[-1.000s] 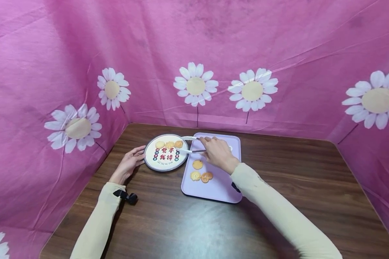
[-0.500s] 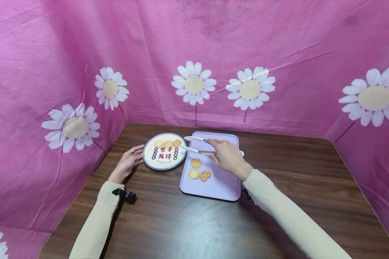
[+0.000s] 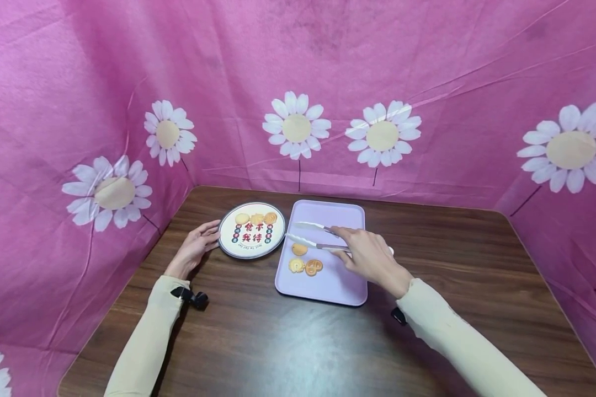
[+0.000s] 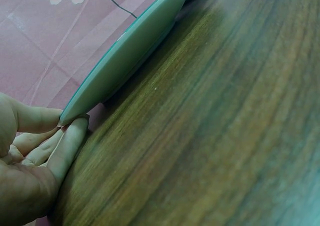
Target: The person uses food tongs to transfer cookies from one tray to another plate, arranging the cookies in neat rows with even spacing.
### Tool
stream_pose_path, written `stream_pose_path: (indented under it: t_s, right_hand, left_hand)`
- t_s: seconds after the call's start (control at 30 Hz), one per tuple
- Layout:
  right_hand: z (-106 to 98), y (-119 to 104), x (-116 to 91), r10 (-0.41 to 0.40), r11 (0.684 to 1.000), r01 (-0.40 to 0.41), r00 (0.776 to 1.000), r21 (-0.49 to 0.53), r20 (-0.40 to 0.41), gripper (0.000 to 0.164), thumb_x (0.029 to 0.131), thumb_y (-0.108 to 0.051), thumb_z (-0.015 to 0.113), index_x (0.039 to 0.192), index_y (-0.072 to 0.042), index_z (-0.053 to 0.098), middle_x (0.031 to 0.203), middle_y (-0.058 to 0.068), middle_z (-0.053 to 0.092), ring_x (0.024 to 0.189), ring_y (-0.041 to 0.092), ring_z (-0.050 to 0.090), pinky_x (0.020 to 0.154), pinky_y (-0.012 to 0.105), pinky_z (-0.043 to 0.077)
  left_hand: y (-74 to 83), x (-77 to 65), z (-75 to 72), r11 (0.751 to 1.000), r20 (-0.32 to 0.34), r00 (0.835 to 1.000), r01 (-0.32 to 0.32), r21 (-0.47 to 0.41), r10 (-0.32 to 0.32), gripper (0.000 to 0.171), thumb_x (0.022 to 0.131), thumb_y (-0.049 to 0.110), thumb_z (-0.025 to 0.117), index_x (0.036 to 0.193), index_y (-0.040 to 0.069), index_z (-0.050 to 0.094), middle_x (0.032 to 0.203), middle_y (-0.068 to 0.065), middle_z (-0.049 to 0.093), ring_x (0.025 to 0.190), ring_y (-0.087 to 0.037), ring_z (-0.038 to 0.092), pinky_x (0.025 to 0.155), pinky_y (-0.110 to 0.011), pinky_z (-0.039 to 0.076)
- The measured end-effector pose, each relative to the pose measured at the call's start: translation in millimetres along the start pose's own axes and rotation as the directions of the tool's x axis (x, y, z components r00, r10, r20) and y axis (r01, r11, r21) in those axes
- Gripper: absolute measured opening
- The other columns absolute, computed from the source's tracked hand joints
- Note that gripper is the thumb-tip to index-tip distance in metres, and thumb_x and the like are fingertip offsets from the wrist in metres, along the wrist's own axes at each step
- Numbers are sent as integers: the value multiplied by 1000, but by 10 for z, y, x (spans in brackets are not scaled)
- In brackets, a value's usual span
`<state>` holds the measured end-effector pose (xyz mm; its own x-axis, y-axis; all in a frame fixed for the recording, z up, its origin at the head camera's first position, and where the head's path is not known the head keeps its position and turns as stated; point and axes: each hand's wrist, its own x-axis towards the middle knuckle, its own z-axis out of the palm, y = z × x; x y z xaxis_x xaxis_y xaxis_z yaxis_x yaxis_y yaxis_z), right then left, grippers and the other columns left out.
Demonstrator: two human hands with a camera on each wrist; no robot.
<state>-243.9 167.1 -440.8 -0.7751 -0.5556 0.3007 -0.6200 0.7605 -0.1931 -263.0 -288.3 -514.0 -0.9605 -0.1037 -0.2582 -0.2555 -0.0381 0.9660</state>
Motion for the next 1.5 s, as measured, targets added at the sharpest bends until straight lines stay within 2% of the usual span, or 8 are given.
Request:
stream_pose_path:
  t_s: [0.13,0.37,0.53,0.9,1.17,1.37,1.5]
  right_hand:
    - [-30,8,-127,5,1000,-4,1000,-6,5,53,92,-35,79,140,-19,65,111,11,79,73,20,63,51,43,51]
    - [-73,20,-310,10,1000,-10,999,-9,38,52,91,-34,80,138,-18,66,103,12,79,70,15,57,50,36,48]
    - [-80,23,-401,5,1000,-5,998,-4,60,52,90,-36,81,138,-20,67,103,9,79,73,13,58,52,34,48]
    - [-31,-40,-425,-59,998,59,995,5,77,55,87,-36,84,137,-18,68,112,7,80,78,12,65,54,34,51]
    - [16,-108,-425,-78,997,80,991,-11,105,57,87,-37,84,138,-17,67,112,5,79,76,9,61,55,32,52]
    - [29,-139,-409,-90,995,94,990,-33,105,58,86,-36,84,138,-16,67,106,5,79,68,8,53,49,28,44]
    - [37,-147,-400,-91,995,95,990,-38,105,57,86,-37,84,137,-17,67,104,5,79,67,7,53,49,27,44]
  left_hand:
    - [3,12,0,1000,-9,1000,9,10,-9,55,106,1,53,159,4,40,160,-25,43,98,2,61,79,-11,55]
    - [8,4,-8,1000,-3,1000,19,17,-19,56,106,1,53,160,4,38,161,-25,41,101,1,61,81,-12,55]
    - [4,0,-8,1000,1,1000,11,11,-11,56,106,1,53,160,3,37,162,-26,41,99,3,61,81,-12,56]
    - [-12,19,-15,1000,5,1000,6,10,-6,56,106,1,53,160,4,38,162,-25,42,102,1,62,82,-12,56]
    - [-13,20,-17,1000,7,1000,3,16,-3,56,107,2,52,160,4,38,162,-25,41,102,1,61,82,-12,55]
    - [-4,22,-13,1000,5,1000,-3,14,3,55,107,2,52,160,4,38,162,-26,41,101,1,60,82,-12,55]
    - [-7,29,-19,1000,6,1000,3,13,-3,55,107,2,52,160,4,38,162,-26,41,101,2,60,82,-11,55]
